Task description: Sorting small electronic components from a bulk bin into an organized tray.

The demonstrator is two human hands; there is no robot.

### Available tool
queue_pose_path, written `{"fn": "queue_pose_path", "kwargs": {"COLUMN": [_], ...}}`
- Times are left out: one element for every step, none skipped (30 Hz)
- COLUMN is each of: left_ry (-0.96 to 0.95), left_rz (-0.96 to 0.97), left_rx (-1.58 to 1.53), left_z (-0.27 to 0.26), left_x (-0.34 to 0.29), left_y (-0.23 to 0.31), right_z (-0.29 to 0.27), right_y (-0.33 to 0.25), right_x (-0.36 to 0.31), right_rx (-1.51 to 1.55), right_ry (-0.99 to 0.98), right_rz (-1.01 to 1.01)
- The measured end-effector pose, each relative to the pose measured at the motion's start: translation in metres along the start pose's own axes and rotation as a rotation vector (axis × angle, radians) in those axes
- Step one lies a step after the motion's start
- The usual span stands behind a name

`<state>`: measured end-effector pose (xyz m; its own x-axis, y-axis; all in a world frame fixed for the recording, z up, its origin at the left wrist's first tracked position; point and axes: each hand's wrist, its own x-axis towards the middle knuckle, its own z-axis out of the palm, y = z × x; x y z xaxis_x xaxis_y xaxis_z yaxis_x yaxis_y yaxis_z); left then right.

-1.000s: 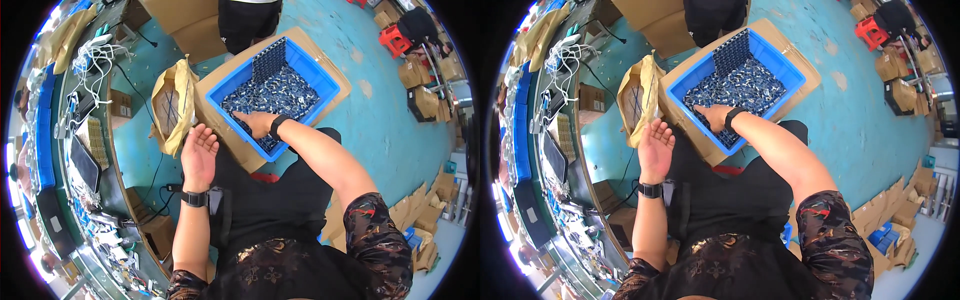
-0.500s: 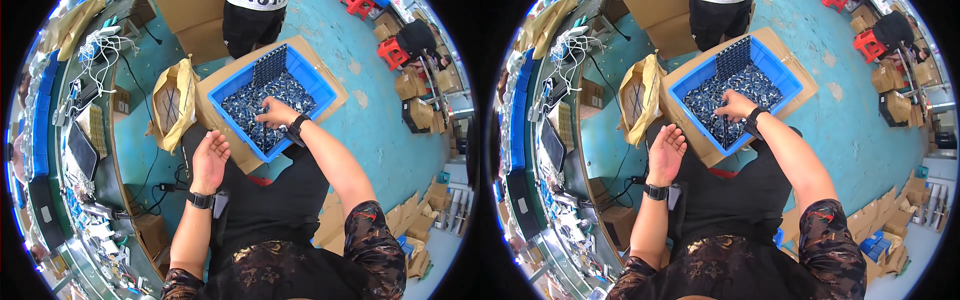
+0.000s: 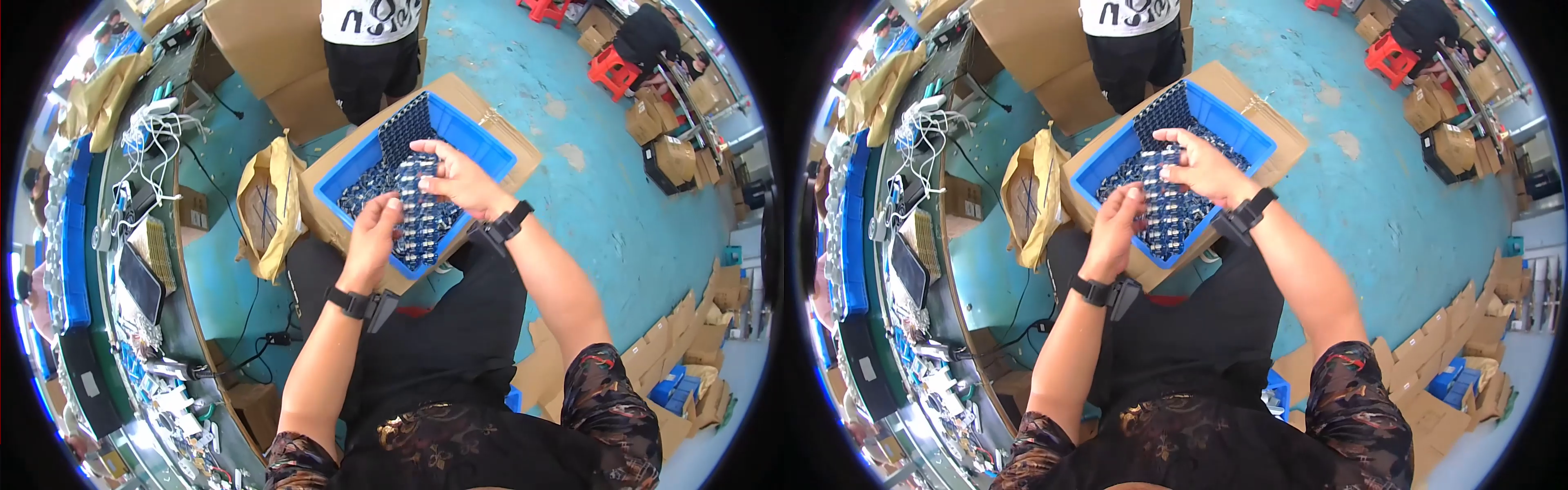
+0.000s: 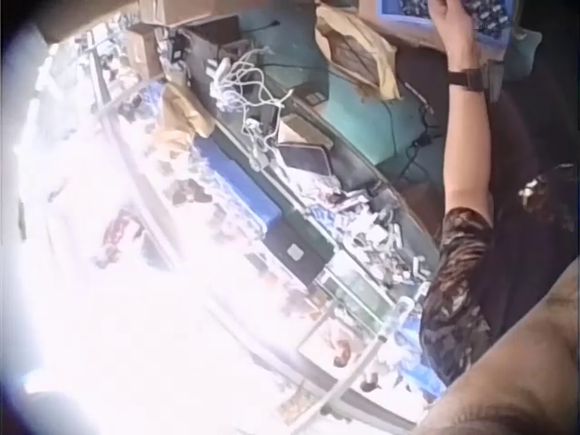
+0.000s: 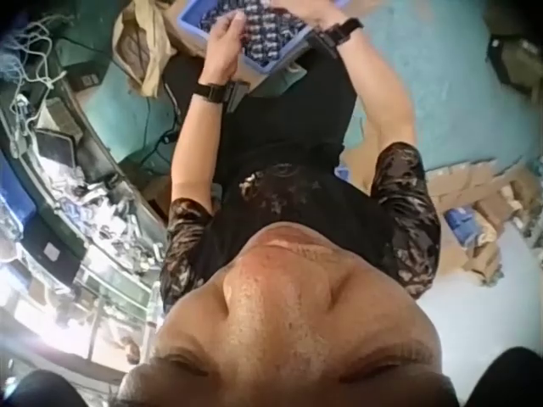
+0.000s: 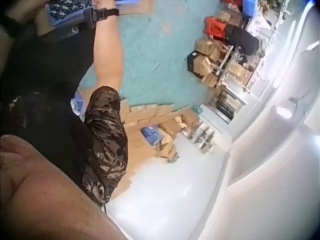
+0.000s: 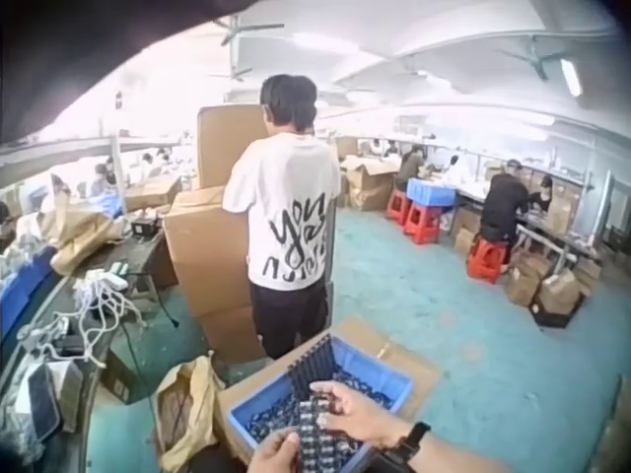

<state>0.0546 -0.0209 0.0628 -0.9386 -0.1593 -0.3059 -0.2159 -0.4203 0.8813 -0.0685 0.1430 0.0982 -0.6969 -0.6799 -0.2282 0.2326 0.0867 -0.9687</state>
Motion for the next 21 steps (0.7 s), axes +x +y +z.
{"fn": "queue_pose_path", "kwargs": {"left_ry": [-0.057,-0.024,0.055,0.112,0.167,0.151,0.180,0.214,0.211,0.190,0.167,0.168,0.169,0.136,0.103,0.102,0.098,0.128,0.158,0.165,0.152], "left_rz": [-0.041,0.026,0.055,0.083,0.106,0.106,0.139,0.173,0.172,0.095,0.018,-0.045,-0.045,-0.115,-0.185,-0.192,-0.192,-0.198,-0.204,-0.231,-0.233], "left_rx": [-0.060,-0.099,-0.123,-0.164,-0.203,-0.194,-0.147,-0.101,-0.091,-0.183,-0.275,-0.340,-0.332,-0.408,-0.484,-0.468,-0.461,-0.472,-0.484,-0.511,-0.502], "left_z": [0.008,0.017,0.023,0.028,0.033,0.040,0.041,0.041,0.040,0.039,0.039,0.038,0.034,0.032,0.030,0.026,0.023,0.021,0.019,0.014,0.017], "left_x": [0.007,0.013,0.012,0.012,0.010,0.012,0.013,0.013,0.014,0.015,0.015,0.013,0.012,0.012,0.011,0.012,0.011,0.009,0.007,0.004,0.002], "left_y": [-0.006,-0.015,-0.017,-0.019,-0.018,-0.022,-0.027,-0.029,-0.031,-0.033,-0.033,-0.027,-0.026,-0.024,-0.022,-0.023,-0.021,-0.019,-0.017,-0.016,-0.017], "right_z": [0.002,0.009,0.024,0.027,0.028,0.024,0.026,0.035,0.043,0.043,0.042,0.048,0.054,0.056,0.051,0.042,0.040,0.041,0.044,0.056,0.058], "right_y": [0.005,0.010,0.013,0.019,0.029,0.050,0.068,0.072,0.070,0.075,0.079,0.065,0.050,0.038,0.043,0.054,0.052,0.052,0.052,0.036,0.024], "right_x": [-0.002,-0.003,-0.004,-0.008,-0.010,-0.009,-0.006,-0.008,-0.009,-0.007,-0.006,-0.009,-0.013,-0.017,-0.015,-0.009,-0.007,-0.006,-0.006,-0.011,-0.018], "right_rx": [0.006,0.136,0.326,0.237,0.150,0.031,-0.086,-0.075,-0.085,-0.090,-0.096,-0.087,0.216,0.514,0.520,0.559,0.597,0.575,0.579,0.615,0.651], "right_ry": [0.037,0.115,0.225,0.256,0.290,0.353,0.411,0.471,0.539,0.543,0.549,0.550,0.469,0.381,0.385,0.359,0.331,0.361,0.363,0.378,0.406], "right_rz": [-0.005,0.025,0.039,0.076,0.115,0.029,-0.052,-0.113,-0.163,-0.150,-0.138,-0.140,0.023,0.180,0.173,0.174,0.177,0.146,0.141,0.164,0.177]}}
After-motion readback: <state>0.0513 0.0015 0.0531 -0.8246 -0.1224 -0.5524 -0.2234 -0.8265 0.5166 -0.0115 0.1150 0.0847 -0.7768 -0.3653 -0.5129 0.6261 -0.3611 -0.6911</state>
